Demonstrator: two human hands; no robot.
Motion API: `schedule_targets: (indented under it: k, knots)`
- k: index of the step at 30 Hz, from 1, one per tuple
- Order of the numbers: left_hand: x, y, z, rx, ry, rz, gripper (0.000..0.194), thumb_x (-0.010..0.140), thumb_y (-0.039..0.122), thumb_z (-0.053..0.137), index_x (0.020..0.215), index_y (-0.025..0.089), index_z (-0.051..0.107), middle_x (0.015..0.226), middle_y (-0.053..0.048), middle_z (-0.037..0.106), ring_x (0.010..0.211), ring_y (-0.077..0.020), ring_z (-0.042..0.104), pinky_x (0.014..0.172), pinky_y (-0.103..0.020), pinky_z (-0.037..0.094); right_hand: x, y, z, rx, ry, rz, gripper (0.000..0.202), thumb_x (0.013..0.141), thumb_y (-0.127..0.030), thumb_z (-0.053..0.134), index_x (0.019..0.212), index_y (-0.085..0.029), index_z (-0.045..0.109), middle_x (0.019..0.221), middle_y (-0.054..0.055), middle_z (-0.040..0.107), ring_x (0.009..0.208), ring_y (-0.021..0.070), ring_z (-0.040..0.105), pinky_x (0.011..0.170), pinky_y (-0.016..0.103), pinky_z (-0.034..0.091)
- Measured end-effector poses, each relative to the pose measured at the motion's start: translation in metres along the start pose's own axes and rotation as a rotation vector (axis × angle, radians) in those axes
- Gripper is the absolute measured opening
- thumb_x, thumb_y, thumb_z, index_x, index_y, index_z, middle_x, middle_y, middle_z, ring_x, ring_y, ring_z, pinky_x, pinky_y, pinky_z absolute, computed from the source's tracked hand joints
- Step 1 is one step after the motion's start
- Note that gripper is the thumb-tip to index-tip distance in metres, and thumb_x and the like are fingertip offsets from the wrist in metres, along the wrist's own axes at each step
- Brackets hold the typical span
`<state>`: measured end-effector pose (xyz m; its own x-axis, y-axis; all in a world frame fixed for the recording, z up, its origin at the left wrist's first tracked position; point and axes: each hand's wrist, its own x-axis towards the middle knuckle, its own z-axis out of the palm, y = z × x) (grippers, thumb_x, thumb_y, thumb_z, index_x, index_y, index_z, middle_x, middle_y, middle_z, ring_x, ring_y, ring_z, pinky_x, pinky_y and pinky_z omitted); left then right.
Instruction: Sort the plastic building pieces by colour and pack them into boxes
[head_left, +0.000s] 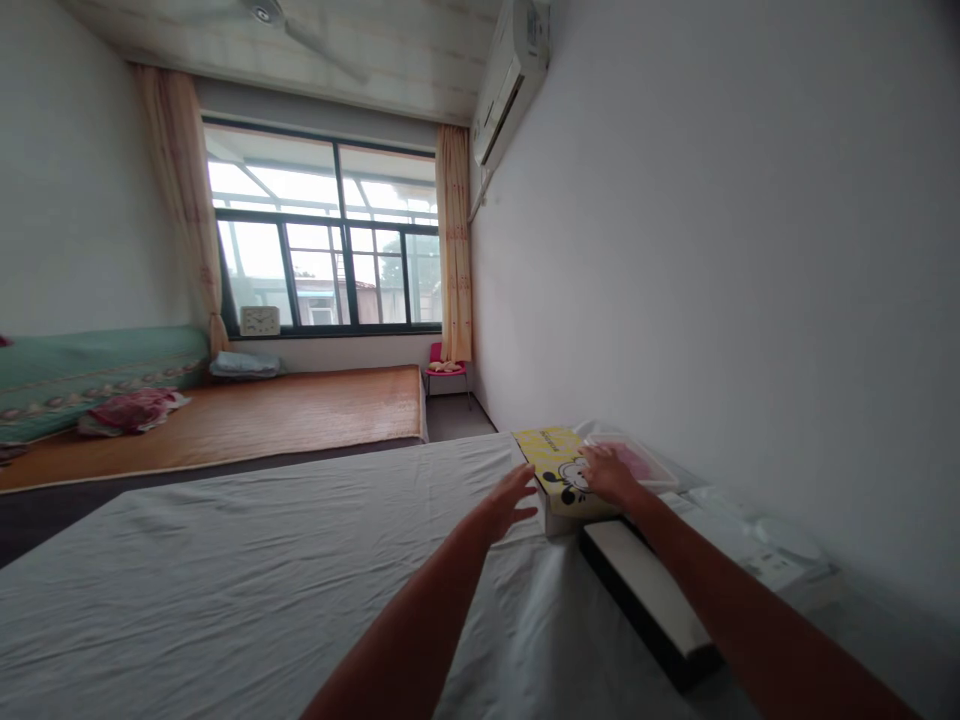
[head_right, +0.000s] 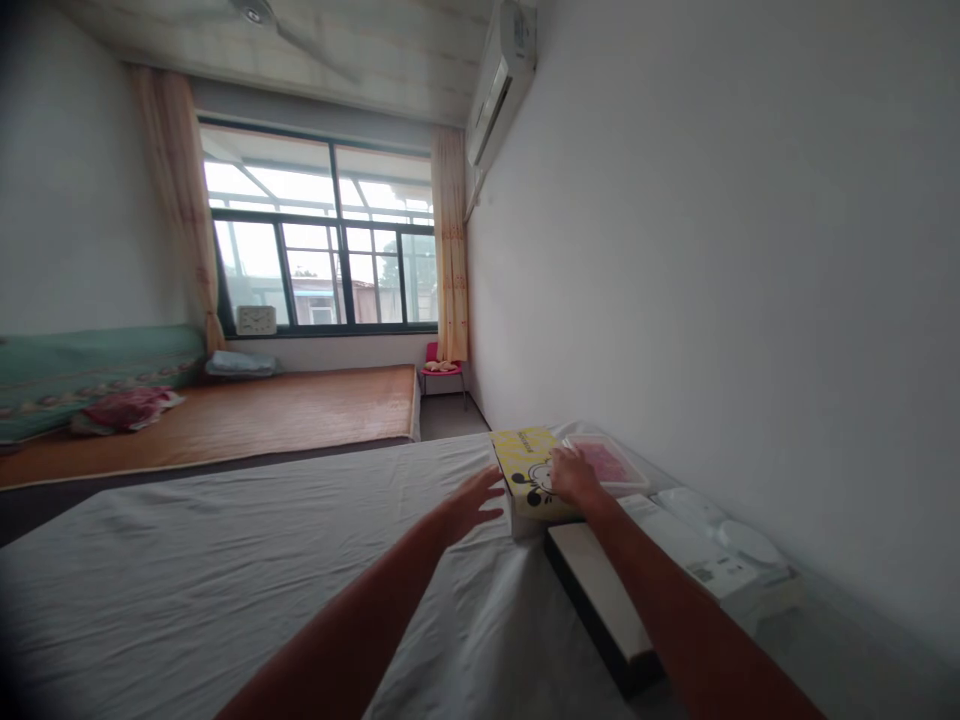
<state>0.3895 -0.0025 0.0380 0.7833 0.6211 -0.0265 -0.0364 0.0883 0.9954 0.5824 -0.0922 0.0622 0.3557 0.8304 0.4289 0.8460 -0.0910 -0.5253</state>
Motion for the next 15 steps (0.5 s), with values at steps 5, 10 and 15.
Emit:
schedule_targets:
  k: [5,10,15]
  knots:
    - [-0.068,-0.017,-0.006,0.375,0.027,0.124,0.049,0.079,0.052,0.053,0.112,0.016,0.06,0.102,-0.013,0.064,0.086,-0.021,0.059,0.061,-0.027,0.048,-0.047,-0.088,0.03,0.033,-0.113,-0.239,0.035,0.08,-0.019,0.049,0.113,-0.018,0.061,0.12,0.011,0.06,0.116,0.024,0.048,0.102,0.038,0.033]
    - [-0.195,-0.04,-0.035,0.612,-0.499,0.119,0.034,0.089,0.031,0.04,0.103,0.016,0.067,0.087,-0.005,0.069,0.064,-0.0109,0.061,0.056,-0.02,0.048,-0.13,-0.196,0.064,0.335,-0.523,-0.446,0.032,0.087,-0.025,0.042,0.106,-0.021,0.066,0.104,0.005,0.069,0.097,0.0187,0.061,0.088,0.03,0.043]
    - [-0.265,-0.076,-0.068,0.876,-0.54,0.127,0.029,0.084,0.021,0.05,0.107,0.016,0.066,0.096,-0.003,0.069,0.09,-0.0189,0.062,0.085,-0.029,0.047,-0.181,-0.238,0.115,0.62,-0.904,-0.418,0.034,0.089,-0.031,0.04,0.092,-0.018,0.071,0.086,0.002,0.071,0.081,0.0157,0.064,0.071,0.022,0.046]
